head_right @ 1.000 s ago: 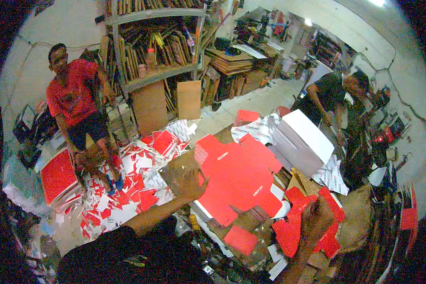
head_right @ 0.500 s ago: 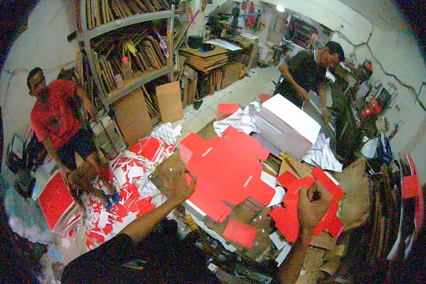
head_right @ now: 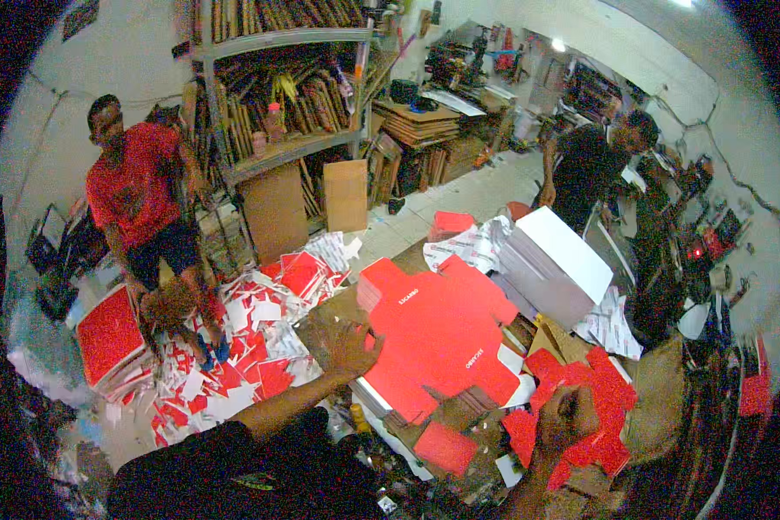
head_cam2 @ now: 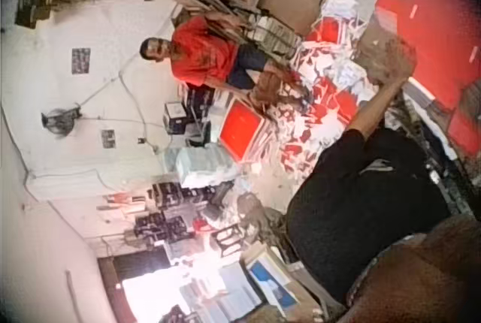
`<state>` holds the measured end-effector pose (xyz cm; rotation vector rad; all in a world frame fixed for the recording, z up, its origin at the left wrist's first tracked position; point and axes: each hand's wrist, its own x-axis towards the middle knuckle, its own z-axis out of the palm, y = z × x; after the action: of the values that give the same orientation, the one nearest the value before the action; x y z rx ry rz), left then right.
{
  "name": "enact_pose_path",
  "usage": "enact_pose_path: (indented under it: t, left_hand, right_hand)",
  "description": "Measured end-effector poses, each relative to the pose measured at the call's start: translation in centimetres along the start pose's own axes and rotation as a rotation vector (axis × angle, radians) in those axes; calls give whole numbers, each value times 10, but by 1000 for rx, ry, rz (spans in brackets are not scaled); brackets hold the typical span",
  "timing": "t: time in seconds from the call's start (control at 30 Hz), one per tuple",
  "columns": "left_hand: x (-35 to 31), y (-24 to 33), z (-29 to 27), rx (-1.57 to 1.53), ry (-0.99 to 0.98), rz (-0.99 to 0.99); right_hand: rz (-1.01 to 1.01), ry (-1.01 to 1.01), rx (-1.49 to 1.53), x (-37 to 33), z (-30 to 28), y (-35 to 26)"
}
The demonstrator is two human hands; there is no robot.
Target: The person strips excess border scrap from die-cut cardboard sheets by hand and places the trimmed box templates onto stacks on the table.
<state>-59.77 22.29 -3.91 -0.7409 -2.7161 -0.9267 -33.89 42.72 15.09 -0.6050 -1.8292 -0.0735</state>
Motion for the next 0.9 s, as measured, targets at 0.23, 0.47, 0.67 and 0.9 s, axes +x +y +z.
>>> enact_pose_path:
  t: [0.23, 0.47, 0.67, 0.9]
  left_hand:
    - [1, -11, 22, -90, 114, 67]
    - [-5, -8, 17, -24, 129, 47]
    - [-1, -8, 9, -14, 59, 66]
    - [11, -18, -3, -391, 110, 65]
  right_hand:
    - [-26, -33, 13, -5, 0, 10]
    - [-41, -132, 55, -2, -10, 1]
    - [480, -685, 357, -53, 6, -4]
    - [889, -952, 330, -224, 60, 6]
